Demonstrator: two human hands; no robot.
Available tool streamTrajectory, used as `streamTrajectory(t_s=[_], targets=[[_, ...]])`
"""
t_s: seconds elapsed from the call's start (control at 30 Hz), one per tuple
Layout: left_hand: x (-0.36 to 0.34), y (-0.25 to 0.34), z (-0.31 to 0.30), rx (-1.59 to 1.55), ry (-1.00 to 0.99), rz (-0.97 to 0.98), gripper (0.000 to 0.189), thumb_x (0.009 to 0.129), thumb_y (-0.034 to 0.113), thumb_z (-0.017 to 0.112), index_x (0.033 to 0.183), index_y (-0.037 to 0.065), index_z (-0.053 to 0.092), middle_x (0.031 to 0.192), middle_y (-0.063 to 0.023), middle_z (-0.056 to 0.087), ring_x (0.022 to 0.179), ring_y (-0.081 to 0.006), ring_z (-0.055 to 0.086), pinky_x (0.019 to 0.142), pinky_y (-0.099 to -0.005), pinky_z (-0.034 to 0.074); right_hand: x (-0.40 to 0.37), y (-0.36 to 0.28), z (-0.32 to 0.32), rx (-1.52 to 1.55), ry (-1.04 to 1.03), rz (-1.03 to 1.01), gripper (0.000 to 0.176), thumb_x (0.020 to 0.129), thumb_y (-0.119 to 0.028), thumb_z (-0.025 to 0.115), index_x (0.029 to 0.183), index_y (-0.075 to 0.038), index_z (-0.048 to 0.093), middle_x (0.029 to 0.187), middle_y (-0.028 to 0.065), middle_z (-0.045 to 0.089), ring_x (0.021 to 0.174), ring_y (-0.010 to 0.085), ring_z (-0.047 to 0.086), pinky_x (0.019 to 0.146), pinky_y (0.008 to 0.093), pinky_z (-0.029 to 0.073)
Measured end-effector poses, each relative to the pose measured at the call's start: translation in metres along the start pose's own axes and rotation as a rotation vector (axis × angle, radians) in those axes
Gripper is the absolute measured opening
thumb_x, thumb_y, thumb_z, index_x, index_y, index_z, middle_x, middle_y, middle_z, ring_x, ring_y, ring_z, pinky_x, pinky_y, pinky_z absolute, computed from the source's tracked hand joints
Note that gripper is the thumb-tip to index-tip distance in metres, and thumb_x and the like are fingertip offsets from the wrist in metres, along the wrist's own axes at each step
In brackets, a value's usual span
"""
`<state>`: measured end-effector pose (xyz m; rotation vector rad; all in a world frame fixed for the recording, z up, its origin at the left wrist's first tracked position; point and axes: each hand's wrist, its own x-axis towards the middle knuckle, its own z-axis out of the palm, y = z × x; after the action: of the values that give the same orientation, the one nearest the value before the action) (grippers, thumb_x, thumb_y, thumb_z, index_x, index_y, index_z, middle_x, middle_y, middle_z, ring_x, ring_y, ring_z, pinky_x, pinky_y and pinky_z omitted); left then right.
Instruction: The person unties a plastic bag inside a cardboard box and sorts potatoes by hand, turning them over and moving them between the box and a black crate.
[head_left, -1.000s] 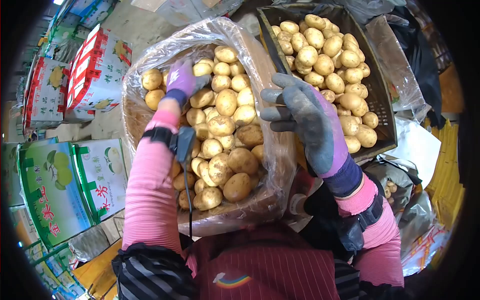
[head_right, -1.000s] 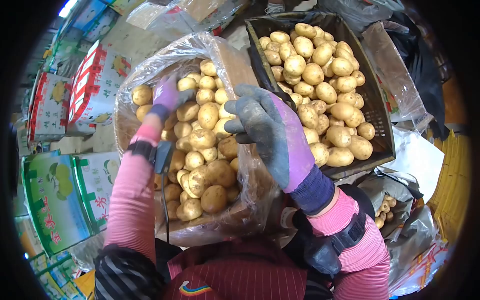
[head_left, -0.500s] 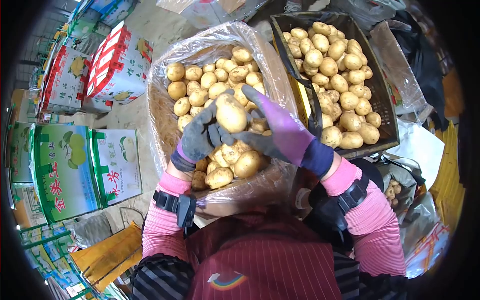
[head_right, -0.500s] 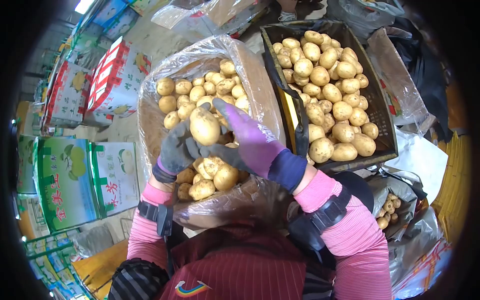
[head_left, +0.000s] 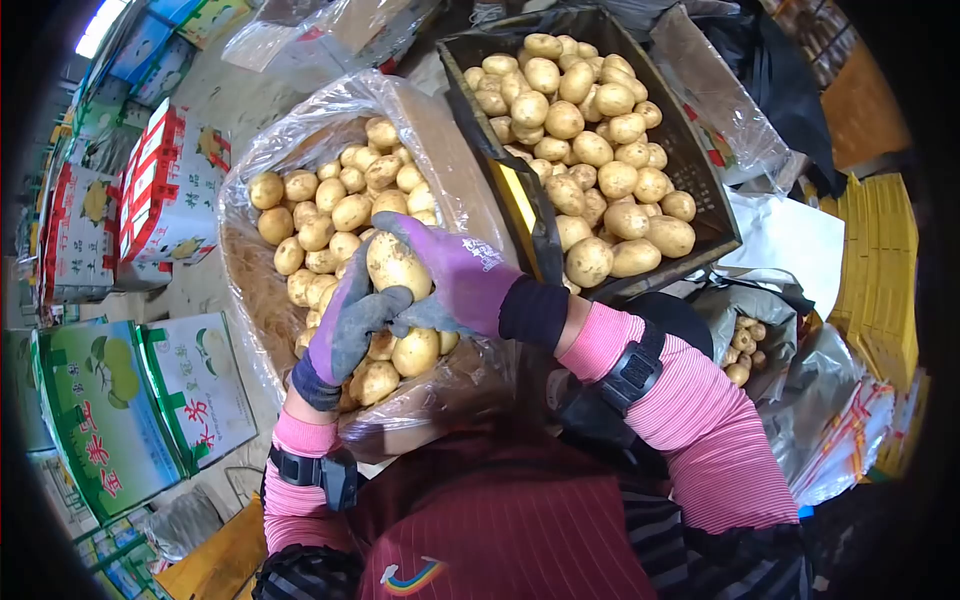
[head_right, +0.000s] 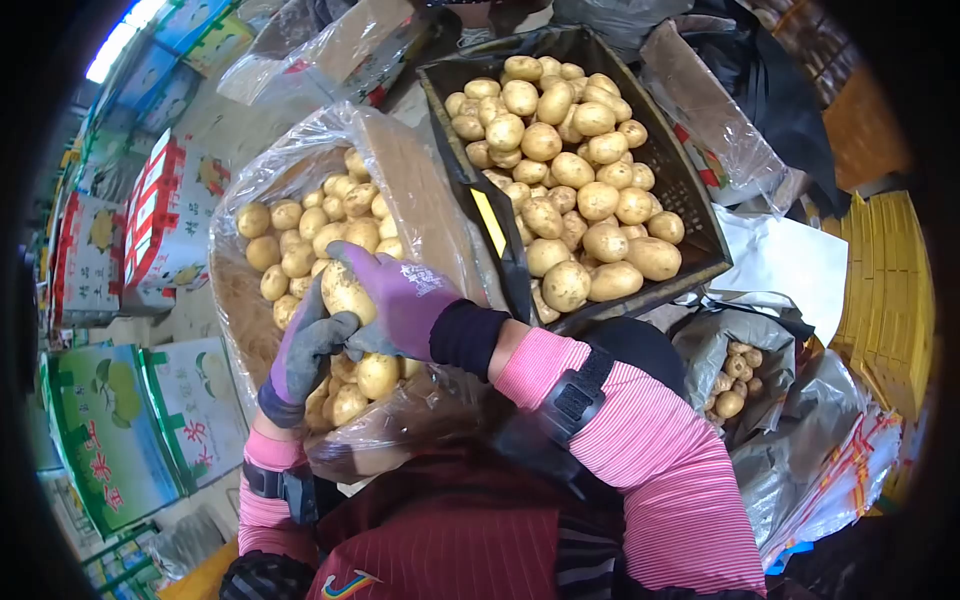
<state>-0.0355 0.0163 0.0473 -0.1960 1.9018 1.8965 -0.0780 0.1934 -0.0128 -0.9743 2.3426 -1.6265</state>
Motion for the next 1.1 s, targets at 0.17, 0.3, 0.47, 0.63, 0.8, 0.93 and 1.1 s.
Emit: streamTrajectory(t_s=[0.17, 0.3, 0.47, 0.63, 0.8, 0.93, 1.1], targets=[[0.009, -0.013, -0.003, 0.043, 0.02, 0.053, 0.071, 0.089, -0.003, 0.051, 0.156, 0.0, 0.028, 0.131, -0.0098, 0.057, 0.097, -0.0129, 0.059, 0.076, -0.0234, 0.051, 0.001, -0.002, -0.012, 0.048, -0.05, 0.134, 0.087, 0.075, -0.029, 0.086, 0.144, -0.005, 0.038, 0.119, 0.0256, 0.061, 0.107, 0.0414, 0.063, 0.094, 0.0469, 0.051], [0.02, -0.01, -0.013, 0.332, 0.099, 0.133, 0.049, 0.094, 0.003, 0.055, 0.143, 0.0, 0.05, 0.128, -0.0086, 0.061, 0.104, -0.0139, 0.059, 0.086, -0.0268, 0.051, 0.009, 0.002, -0.028, 0.434, 0.149, 0.127, 0.078, 0.076, -0.037, 0.086, 0.134, -0.004, 0.047, 0.105, 0.017, 0.066, 0.092, 0.0322, 0.068, 0.087, 0.0409, 0.054], [0.081, -0.044, -0.085, 0.827, 0.405, 0.319, 0.041, 0.095, 0.021, 0.065, 0.133, 0.005, 0.06, 0.117, -0.0175, 0.068, 0.111, -0.0243, 0.064, 0.097, -0.0336, 0.049, 0.007, 0.02, -0.086, 1.05, 0.629, 0.578, 0.04, 0.1, -0.037, 0.064, 0.128, -0.009, 0.056, 0.112, 0.0044, 0.066, 0.094, 0.0169, 0.068, 0.074, 0.0296, 0.057], [0.175, -0.049, -0.117, 0.856, 0.429, 0.322, 0.059, 0.088, 0.034, 0.068, 0.138, 0.005, 0.056, 0.133, -0.0248, 0.061, 0.128, -0.037, 0.057, 0.108, -0.0431, 0.044, 0.004, 0.02, -0.108, 1.308, 0.813, 0.553, 0.059, 0.101, -0.048, 0.058, 0.137, -0.004, 0.046, 0.133, 0.0205, 0.055, 0.113, 0.0329, 0.064, 0.089, 0.042, 0.057], [0.252, -0.049, -0.085, 1.375, 0.487, 0.244, 0.064, 0.084, 0.035, 0.069, 0.14, 0.01, 0.051, 0.131, -0.0254, 0.06, 0.123, -0.0423, 0.058, 0.104, -0.0469, 0.047, 0.012, 0.004, -0.082, 1.041, 0.537, 0.549, 0.058, 0.103, -0.043, 0.054, 0.144, -0.002, 0.044, 0.134, 0.019, 0.058, 0.108, 0.0281, 0.065, 0.091, 0.0382, 0.054], [0.281, -0.051, -0.101, 1.309, 0.473, 0.164, 0.057, 0.084, 0.04, 0.07, 0.13, 0.009, 0.056, 0.123, -0.0272, 0.063, 0.113, -0.0438, 0.063, 0.1, -0.0495, 0.05, 0.011, 0.008, -0.076, 0.949, 0.428, 0.545, 0.058, 0.104, -0.04, 0.051, 0.149, -0.004, 0.043, 0.134, 0.0167, 0.06, 0.11, 0.0255, 0.064, 0.094, 0.0388, 0.049], [0.227, -0.047, -0.148, 0.19, 0.38, 0.189, 0.048, 0.097, 0.033, 0.06, 0.134, 0.004, 0.057, 0.115, -0.0166, 0.07, 0.094, -0.0258, 0.071, 0.077, -0.0308, 0.055, 0.014, 0.007, -0.076, 0.958, 0.405, 0.496, 0.057, 0.105, -0.038, 0.05, 0.149, -0.003, 0.043, 0.131, 0.0153, 0.062, 0.109, 0.0246, 0.064, 0.093, 0.0389, 0.049]])
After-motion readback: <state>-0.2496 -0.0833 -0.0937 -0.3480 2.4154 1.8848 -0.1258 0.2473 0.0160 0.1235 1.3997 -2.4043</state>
